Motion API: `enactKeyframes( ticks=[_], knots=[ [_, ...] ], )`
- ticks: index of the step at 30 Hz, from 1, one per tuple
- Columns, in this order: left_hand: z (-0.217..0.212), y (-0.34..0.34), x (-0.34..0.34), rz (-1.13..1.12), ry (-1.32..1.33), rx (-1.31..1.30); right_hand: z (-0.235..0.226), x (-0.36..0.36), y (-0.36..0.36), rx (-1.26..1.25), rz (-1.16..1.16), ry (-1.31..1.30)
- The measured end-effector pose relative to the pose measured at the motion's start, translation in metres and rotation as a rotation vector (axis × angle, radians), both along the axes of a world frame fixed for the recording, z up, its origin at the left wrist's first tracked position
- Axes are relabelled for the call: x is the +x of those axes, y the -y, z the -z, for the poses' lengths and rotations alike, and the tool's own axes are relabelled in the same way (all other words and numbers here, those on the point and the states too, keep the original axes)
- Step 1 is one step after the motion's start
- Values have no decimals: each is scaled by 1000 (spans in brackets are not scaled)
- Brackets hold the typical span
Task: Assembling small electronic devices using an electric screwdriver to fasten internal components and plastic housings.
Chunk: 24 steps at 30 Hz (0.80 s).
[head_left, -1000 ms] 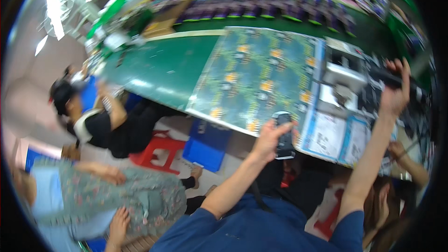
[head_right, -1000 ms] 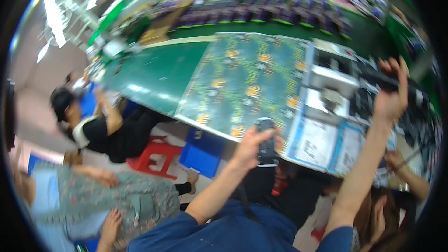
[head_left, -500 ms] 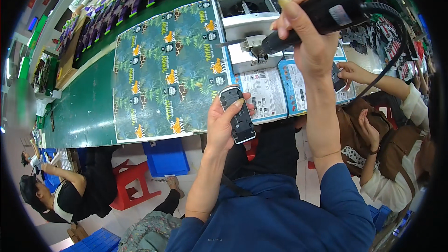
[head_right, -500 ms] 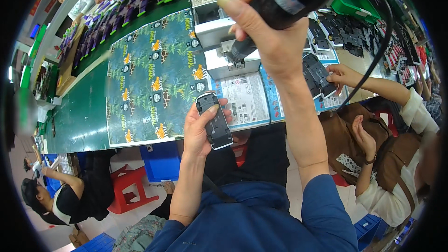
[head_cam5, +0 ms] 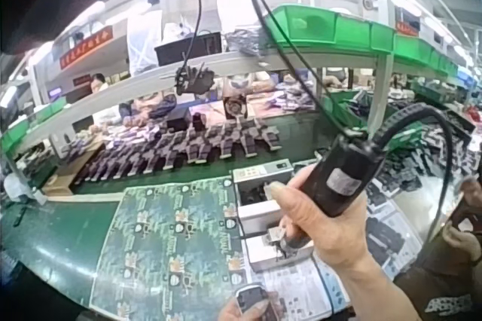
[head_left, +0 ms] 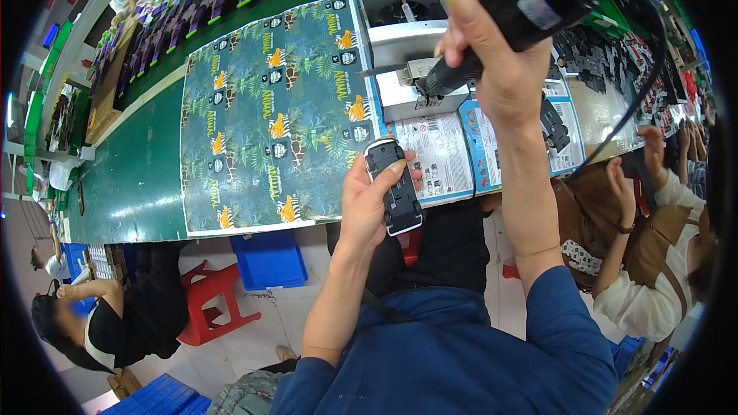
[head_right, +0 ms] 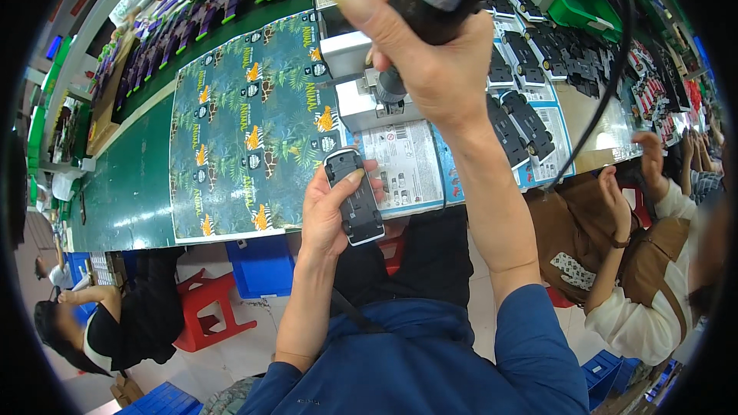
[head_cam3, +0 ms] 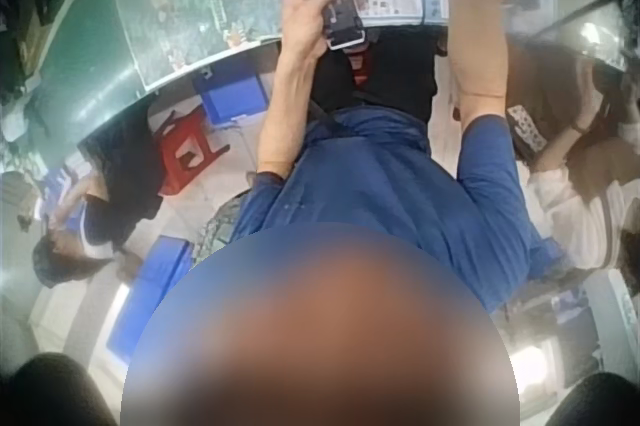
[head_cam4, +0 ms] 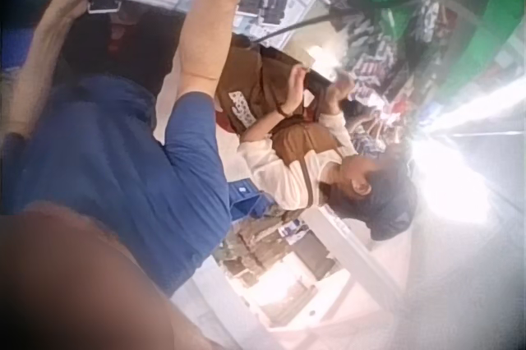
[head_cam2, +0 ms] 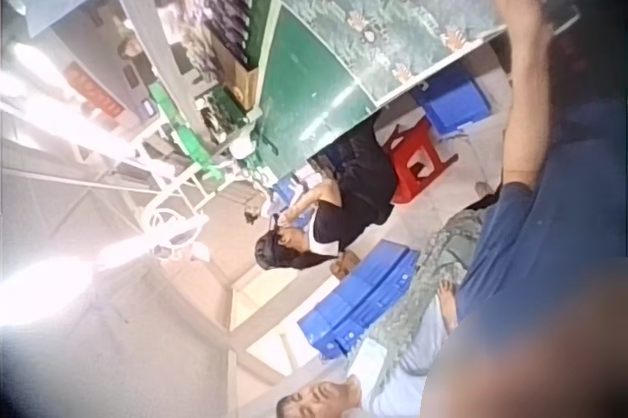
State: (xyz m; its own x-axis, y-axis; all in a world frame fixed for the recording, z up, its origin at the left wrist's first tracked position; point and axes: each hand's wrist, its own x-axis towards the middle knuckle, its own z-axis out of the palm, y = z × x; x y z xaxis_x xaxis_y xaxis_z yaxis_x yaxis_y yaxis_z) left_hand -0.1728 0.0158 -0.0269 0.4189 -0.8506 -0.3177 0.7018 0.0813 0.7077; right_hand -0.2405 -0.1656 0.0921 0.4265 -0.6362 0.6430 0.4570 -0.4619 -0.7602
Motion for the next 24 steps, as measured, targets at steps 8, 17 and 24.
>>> enactKeyframes(
  ticks=[8,17,24],
  knots=[
    [-2,10,1,12,-11,-7,1,-24,-29,311,-292,306],
    [-3,11,-2,24,17,-3,27,-12,-56,329,-247,295],
    [-3,10,-2,38,-5,32,34,-10,-61,304,-171,187]
  ],
)
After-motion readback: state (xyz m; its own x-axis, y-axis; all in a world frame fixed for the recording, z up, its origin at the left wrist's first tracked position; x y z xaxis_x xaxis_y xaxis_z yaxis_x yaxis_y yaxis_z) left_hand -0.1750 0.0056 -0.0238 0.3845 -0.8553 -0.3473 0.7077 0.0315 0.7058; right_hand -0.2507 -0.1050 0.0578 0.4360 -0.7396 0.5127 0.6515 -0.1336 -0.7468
